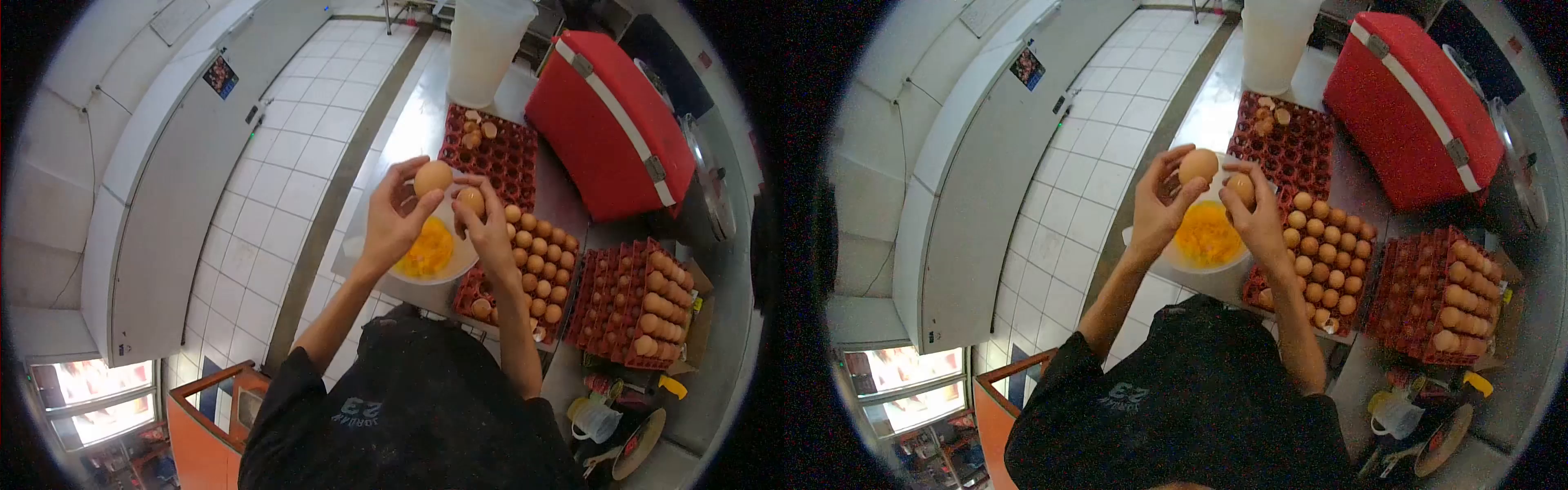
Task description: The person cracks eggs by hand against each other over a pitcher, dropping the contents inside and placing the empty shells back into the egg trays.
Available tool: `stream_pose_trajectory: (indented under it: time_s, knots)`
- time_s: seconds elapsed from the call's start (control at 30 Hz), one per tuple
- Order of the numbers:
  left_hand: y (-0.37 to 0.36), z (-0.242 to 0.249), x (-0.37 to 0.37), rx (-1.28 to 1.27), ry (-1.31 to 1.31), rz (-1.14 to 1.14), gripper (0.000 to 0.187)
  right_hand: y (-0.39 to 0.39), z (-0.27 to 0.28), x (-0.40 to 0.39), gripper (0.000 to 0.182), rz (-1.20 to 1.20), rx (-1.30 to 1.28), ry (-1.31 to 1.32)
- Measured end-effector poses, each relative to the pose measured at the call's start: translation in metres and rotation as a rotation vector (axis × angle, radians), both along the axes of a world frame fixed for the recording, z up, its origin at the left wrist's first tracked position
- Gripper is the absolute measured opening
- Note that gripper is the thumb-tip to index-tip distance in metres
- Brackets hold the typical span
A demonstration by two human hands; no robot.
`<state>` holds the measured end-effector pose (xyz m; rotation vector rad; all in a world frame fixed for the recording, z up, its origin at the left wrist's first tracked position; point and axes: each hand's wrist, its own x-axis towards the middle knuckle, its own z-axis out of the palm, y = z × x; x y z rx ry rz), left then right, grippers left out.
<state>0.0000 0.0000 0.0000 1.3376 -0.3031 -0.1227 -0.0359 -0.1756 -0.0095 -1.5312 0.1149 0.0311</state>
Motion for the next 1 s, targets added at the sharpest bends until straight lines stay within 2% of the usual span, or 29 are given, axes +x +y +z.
stream_pose_trajectory:
  time_s: [0.07,0.1,0.2,0.27,0.3,0.37,0.6,0.67,1.0]
  knots:
    - [0.006,0.019,-0.005,0.036,-0.060,-0.041,0.057,0.000,0.018,-0.006,0.044,0.085,-0.028,-0.069]
    - [0.002,0.006,0.020,0.033,-0.137,-0.047,0.057,-0.003,0.009,0.018,0.044,0.076,-0.036,-0.145]
    - [0.006,0.005,0.009,0.002,-0.145,-0.112,0.055,0.012,0.019,0.004,0.047,0.095,-0.039,-0.165]
    - [0.006,0.007,0.007,0.038,-0.209,-0.124,0.056,0.016,0.023,0.002,0.053,0.053,-0.072,-0.322]
    - [0.006,0.006,0.008,0.042,-0.198,-0.126,0.056,0.015,0.024,0.002,0.053,0.050,-0.066,-0.312]
    - [0.009,0.002,0.010,0.080,-0.212,-0.137,0.057,0.009,0.023,0.001,0.060,0.051,-0.182,-0.368]
    - [0.025,-0.007,0.018,0.193,-0.097,-0.355,0.057,-0.012,0.012,-0.001,0.055,0.128,-0.209,-0.259]
    - [0.028,-0.007,0.023,0.261,-0.083,-0.482,0.057,-0.018,0.009,-0.001,0.050,0.171,-0.208,-0.167]
    - [0.028,-0.003,0.044,0.432,-0.054,-0.637,0.054,-0.018,0.001,-0.001,0.047,0.116,-0.365,-0.192]
